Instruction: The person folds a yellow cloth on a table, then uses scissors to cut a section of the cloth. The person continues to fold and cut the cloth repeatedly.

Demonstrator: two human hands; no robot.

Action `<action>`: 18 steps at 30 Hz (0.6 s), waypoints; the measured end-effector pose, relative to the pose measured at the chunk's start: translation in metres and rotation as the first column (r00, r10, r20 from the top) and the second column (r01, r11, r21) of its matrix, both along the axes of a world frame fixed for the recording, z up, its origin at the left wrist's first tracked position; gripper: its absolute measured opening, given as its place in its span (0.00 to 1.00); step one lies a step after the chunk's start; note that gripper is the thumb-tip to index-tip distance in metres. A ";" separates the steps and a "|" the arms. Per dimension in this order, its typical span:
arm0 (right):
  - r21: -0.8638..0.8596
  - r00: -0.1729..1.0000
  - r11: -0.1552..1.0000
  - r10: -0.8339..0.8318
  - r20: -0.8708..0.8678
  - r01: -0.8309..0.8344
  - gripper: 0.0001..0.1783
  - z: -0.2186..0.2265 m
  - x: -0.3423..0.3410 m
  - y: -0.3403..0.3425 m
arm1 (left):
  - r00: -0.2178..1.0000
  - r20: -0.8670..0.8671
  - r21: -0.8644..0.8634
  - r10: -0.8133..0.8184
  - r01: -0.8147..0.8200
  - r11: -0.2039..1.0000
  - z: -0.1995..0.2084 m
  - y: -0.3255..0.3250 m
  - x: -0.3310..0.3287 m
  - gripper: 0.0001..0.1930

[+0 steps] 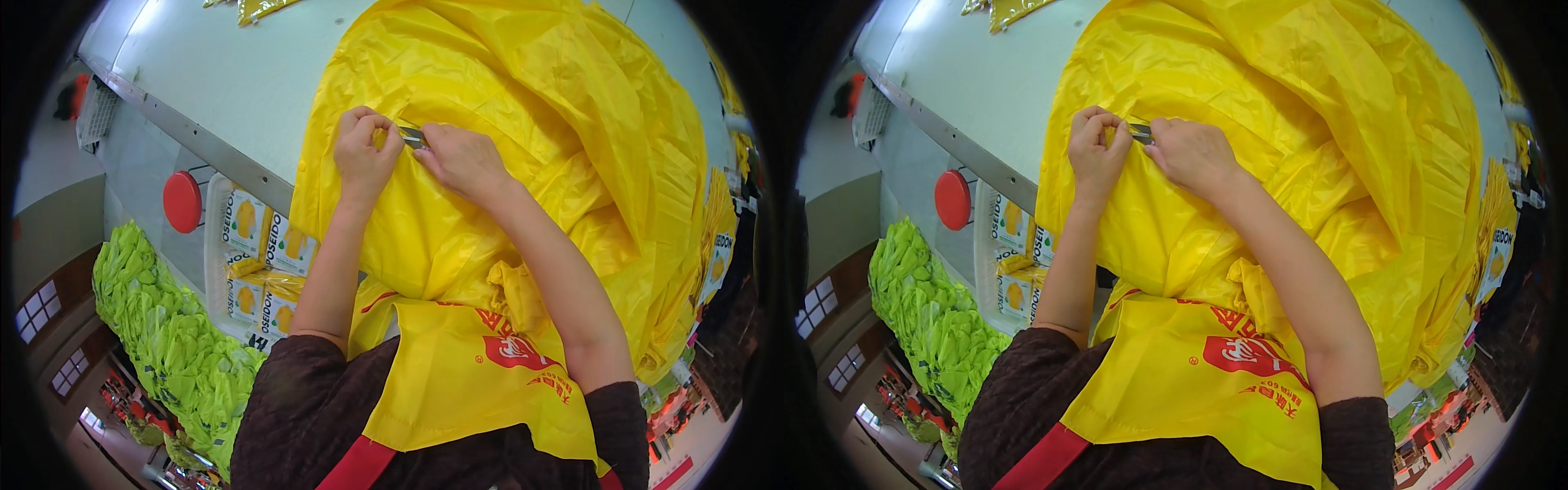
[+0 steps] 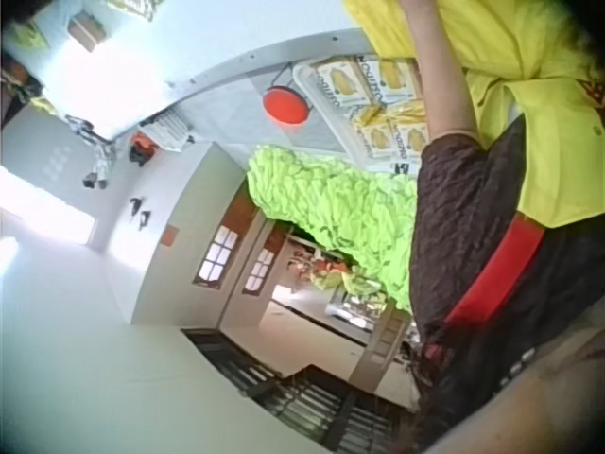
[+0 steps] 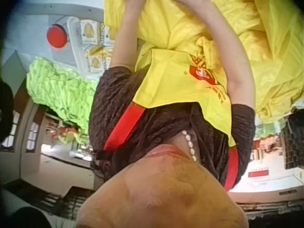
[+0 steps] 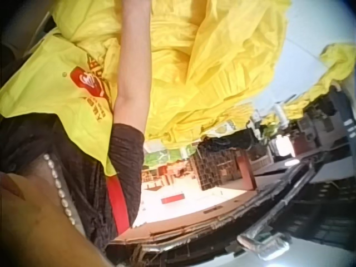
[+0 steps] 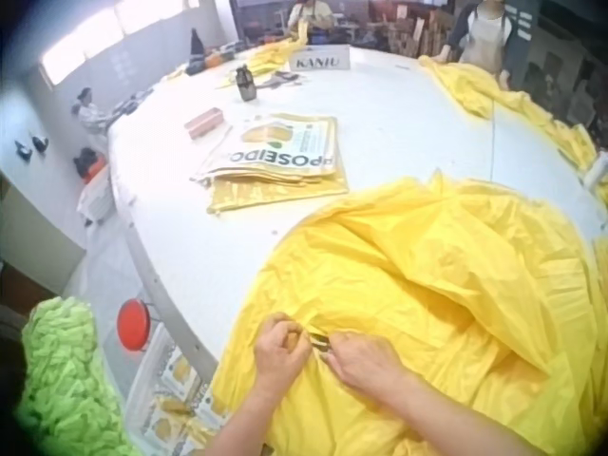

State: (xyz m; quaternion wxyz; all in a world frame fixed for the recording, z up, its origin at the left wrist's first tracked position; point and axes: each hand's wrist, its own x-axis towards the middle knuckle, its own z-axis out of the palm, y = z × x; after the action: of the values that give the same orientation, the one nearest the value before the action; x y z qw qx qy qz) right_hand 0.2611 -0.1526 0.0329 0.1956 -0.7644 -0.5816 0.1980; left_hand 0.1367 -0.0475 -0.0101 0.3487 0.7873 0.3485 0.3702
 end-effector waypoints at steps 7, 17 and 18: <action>-0.013 1.000 1.000 0.004 0.026 -0.004 0.14 -0.006 0.000 0.005 | 1.000 0.016 0.101 0.021 -0.023 0.995 -0.003 -0.002 0.002 0.06; 0.014 0.993 0.994 -0.106 -0.059 0.107 0.15 -0.008 -0.004 0.007 | 0.999 0.031 0.067 0.038 -0.040 0.997 0.002 -0.006 0.002 0.06; -0.005 0.981 0.987 -0.160 -0.112 0.160 0.16 -0.004 -0.003 0.005 | 0.997 0.047 0.012 0.059 -0.059 0.998 0.003 -0.007 0.002 0.05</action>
State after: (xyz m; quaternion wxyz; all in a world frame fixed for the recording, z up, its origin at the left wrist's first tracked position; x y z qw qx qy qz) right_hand 0.2580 -0.1474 0.0285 0.2447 -0.7959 -0.5067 0.2233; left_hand 0.1386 -0.0541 -0.0066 0.3406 0.7700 0.3610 0.4010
